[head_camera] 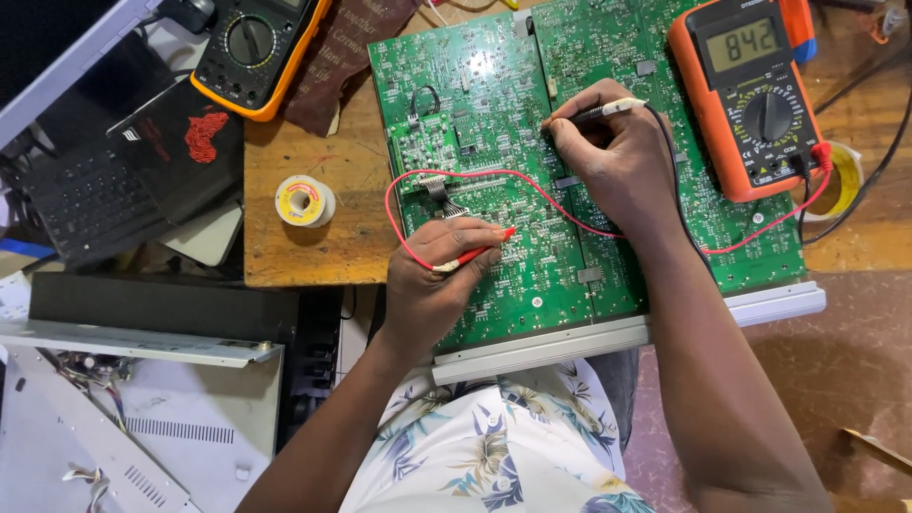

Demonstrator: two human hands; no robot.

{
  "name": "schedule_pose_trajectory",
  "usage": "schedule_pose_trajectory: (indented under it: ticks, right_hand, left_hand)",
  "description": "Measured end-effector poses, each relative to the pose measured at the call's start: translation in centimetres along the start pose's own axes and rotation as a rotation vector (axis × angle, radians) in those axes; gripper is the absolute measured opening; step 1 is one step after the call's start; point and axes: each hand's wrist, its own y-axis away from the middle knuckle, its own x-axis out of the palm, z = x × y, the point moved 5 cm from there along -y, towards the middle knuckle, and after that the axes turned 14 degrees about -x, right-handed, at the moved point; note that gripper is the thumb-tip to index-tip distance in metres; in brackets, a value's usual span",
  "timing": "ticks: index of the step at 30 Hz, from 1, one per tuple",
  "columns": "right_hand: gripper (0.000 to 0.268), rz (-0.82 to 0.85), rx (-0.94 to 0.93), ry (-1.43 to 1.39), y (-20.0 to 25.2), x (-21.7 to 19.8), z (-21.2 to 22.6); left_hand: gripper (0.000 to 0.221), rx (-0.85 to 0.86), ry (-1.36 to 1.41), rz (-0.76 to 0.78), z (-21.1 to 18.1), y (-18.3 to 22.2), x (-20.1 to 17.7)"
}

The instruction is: Testing various components on a large green circuit board using a digital multimeter and probes.

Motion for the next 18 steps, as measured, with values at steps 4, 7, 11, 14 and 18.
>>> schedule_pose_trajectory:
  ticks: [4, 7, 11, 14, 18]
  right_hand:
    - [0.009, -0.215, -0.221, -0.278, 0.8, -1.8, 1.3]
    - [0.004, -0.418, -0.222, -0.405, 2.8, -4.7, 1.7]
    - [0.013, -0.606, -0.174, -0.083, 9.2, -8.6, 2.2]
    - [0.013, -0.711, -0.147, 0.193, 15.2, -12.2, -1.5]
    - [0.019, -0.640, 0.035, 0.468, 21.6, -15.8, -8.0]
  left_hand:
    - [0.013, -0.008, 0.001, 0.012, -0.1, 0.2, 0.1]
    - [0.017, -0.026, 0.020, -0.003, 0.0, 0.1, -0.1]
    - [0.015, -0.019, 0.021, -0.001, -0.1, -0.1, -0.2]
    - [0.015, -0.023, 0.021, 0.003, 0.1, -0.1, -0.1]
    - [0.012, -0.033, 0.010, 0.020, 0.0, -0.1, 0.0]
